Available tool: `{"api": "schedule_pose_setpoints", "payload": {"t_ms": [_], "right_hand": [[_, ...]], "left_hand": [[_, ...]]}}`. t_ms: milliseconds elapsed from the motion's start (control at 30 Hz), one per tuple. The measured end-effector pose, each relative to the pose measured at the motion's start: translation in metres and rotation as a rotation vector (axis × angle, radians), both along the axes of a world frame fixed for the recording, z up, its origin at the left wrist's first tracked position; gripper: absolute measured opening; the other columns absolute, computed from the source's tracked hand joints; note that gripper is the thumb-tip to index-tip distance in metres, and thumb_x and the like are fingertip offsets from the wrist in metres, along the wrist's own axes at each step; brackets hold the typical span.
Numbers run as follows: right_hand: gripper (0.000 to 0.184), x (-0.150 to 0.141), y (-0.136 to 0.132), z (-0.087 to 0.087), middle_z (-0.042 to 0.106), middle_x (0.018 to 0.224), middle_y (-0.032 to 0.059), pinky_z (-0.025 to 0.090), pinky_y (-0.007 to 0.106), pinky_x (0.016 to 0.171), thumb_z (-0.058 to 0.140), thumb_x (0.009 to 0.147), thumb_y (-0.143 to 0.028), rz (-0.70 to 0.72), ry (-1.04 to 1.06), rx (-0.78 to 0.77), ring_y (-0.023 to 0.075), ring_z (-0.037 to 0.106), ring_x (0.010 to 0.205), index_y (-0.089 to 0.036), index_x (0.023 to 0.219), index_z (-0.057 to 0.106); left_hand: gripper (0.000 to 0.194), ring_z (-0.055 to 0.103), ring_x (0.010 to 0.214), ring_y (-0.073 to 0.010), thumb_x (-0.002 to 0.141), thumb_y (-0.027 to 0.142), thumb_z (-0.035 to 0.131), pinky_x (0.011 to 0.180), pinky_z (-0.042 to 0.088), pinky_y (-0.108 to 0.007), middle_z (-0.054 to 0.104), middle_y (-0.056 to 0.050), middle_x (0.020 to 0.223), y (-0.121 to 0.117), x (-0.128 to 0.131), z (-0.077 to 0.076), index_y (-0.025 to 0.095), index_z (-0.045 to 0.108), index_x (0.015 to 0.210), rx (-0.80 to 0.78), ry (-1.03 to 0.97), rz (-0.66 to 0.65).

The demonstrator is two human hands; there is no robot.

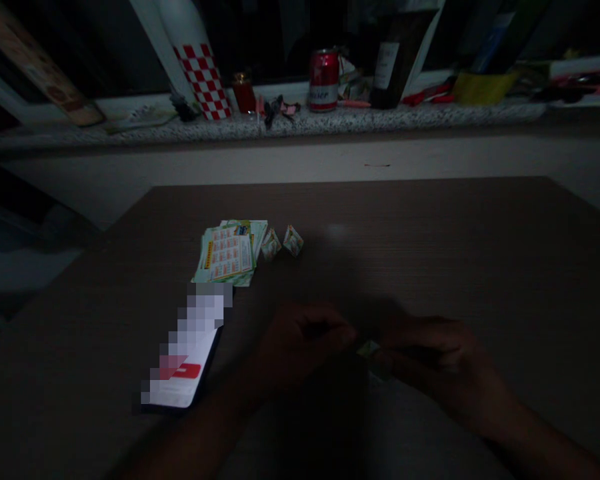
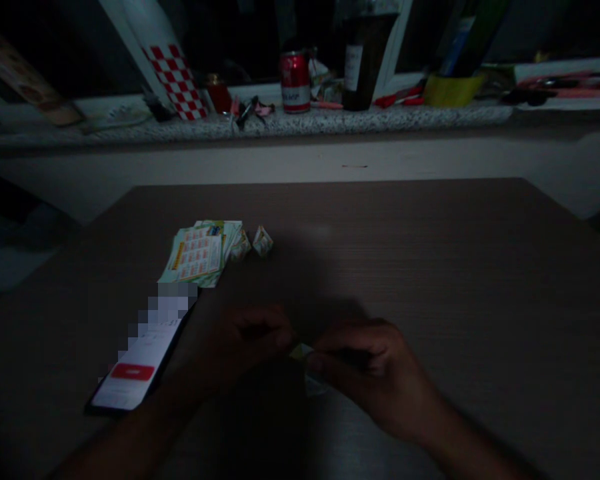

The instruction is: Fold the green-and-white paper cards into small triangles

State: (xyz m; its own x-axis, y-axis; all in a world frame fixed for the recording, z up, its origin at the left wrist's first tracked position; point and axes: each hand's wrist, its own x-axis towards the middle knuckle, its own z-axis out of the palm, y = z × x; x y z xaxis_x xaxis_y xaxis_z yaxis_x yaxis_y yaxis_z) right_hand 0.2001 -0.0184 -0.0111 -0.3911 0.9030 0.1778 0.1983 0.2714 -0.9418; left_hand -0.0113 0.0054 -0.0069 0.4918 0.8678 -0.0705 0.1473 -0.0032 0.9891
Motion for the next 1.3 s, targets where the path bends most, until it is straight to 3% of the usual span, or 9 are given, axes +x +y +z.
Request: {"api": "schedule_pose_setpoints", "payload": {"t_ms": [133,300,467,733,933,1133,1300], "right_hand": [[0.013,-0.003,-0.003,-0.002,0.065,0.063,0.0007,0.047,0.02,0.047,0.065,0.084,-0.024,-0.006,0.101,-0.137,0.0101,0.058,0.055,-0.016,0.075,0.072],[0.017,-0.005,-0.003,-0.004,0.054,0.053,-0.0033,0.038,0.018,0.04,0.064,0.083,-0.023,-0.007,0.135,-0.204,0.007,0.047,0.046,-0.016,0.068,0.069],[0.016,-0.005,-0.004,-0.002,0.057,0.057,-0.0016,0.04,0.02,0.044,0.064,0.083,-0.021,-0.013,0.051,-0.124,0.0087,0.05,0.051,-0.016,0.069,0.069],[0.015,-0.007,-0.007,-0.003,0.06,0.058,-0.0015,0.042,0.021,0.046,0.061,0.085,-0.02,-0.027,-0.061,0.061,0.0094,0.054,0.052,-0.017,0.072,0.069],[0.011,-0.007,-0.006,-0.005,0.064,0.064,0.0,0.044,0.022,0.051,0.063,0.084,-0.02,-0.027,-0.086,0.035,0.0105,0.058,0.057,-0.018,0.075,0.07],[0.017,-0.006,-0.005,-0.003,0.058,0.059,-0.0014,0.039,0.021,0.049,0.061,0.086,-0.022,-0.021,-0.079,-0.014,0.0088,0.05,0.055,-0.016,0.072,0.068],[0.018,-0.004,-0.006,-0.006,0.057,0.059,-0.0017,0.038,0.02,0.048,0.061,0.086,-0.022,-0.011,-0.057,-0.072,0.0083,0.048,0.054,-0.016,0.069,0.066]], "left_hand": [[0.019,0.051,0.064,-0.01,0.08,0.032,0.066,0.057,0.039,-0.021,0.059,-0.002,0.073,-0.002,0.006,-0.008,0.013,0.069,0.079,-0.067,-0.133,-0.06],[0.013,0.051,0.062,-0.009,0.078,0.027,0.068,0.056,0.038,-0.021,0.059,-0.001,0.07,-0.003,0.009,-0.009,0.014,0.07,0.075,-0.074,-0.15,-0.046],[0.012,0.052,0.062,-0.0091,0.078,0.025,0.068,0.056,0.039,-0.02,0.06,0.0,0.07,-0.007,0.012,-0.006,0.014,0.069,0.075,-0.042,-0.07,-0.009],[0.008,0.052,0.062,-0.0085,0.08,0.016,0.061,0.056,0.039,-0.019,0.059,0.001,0.068,-0.011,0.018,-0.004,0.014,0.065,0.074,0.139,0.028,0.05],[0.008,0.053,0.061,-0.0091,0.079,0.016,0.062,0.056,0.039,-0.02,0.059,0.0,0.067,-0.015,0.018,-0.001,0.013,0.064,0.072,0.191,0.063,0.095],[0.014,0.053,0.064,-0.0094,0.083,0.025,0.061,0.057,0.039,-0.019,0.06,0.0,0.071,-0.014,0.015,-0.006,0.014,0.065,0.076,0.078,0.002,0.06],[0.012,0.053,0.064,-0.009,0.083,0.02,0.059,0.06,0.04,-0.02,0.06,0.0,0.07,-0.012,0.016,-0.003,0.014,0.065,0.075,0.184,0.022,0.025]]}}
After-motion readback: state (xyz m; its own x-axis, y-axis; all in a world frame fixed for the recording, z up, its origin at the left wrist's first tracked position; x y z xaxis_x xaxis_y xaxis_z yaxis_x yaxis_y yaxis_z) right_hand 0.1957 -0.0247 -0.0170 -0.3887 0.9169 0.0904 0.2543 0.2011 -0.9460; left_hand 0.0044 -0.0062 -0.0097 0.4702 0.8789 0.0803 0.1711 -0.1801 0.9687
